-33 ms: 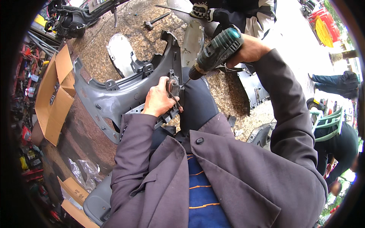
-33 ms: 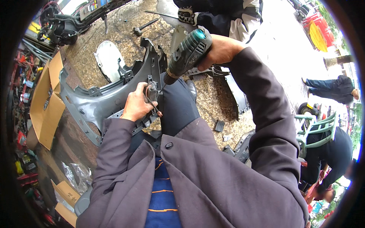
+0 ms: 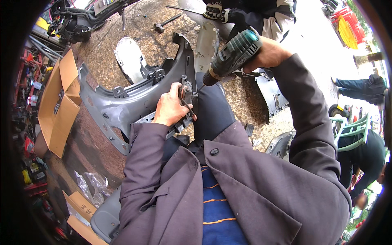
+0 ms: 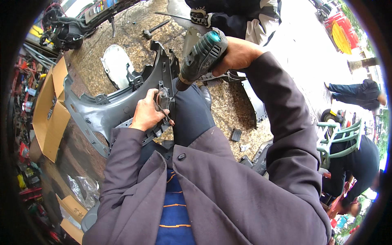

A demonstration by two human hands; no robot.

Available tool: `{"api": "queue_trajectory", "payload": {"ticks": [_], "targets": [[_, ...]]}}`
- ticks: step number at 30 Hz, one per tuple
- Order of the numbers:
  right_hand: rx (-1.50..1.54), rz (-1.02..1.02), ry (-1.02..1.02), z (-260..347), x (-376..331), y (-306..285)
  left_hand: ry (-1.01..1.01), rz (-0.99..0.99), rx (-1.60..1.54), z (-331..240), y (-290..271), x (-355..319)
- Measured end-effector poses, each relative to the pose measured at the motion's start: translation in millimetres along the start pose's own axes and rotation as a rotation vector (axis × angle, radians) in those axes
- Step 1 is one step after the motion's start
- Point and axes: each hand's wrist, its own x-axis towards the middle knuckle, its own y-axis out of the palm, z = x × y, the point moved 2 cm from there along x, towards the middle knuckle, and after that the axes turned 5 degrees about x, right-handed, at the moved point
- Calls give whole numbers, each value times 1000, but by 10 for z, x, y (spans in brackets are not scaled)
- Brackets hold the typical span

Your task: The person assembles a scooter dashboard by attaching a small black component with wires to a larger gray plastic housing. They use a cordless drill to fasten screws and align the parts, then fit a curved cover piece over the assembly.

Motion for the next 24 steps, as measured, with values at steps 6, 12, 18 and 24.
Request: {"api": "queue_trajectory", "payload": {"ticks": [6,12,18,24], "targets": [[96,-127,-45,-52,-105,68,56,-39,62,-14,38,4],[-22,-175,-363,127,-3,-92,28,-96,0,35,-31,90],[291,-118,-263,-40,163,-332,-25,-179,25,134,-106,145],[499,-556,-161,-1241,-66,-148,-113,-213,-46,176,-252,148]]}}
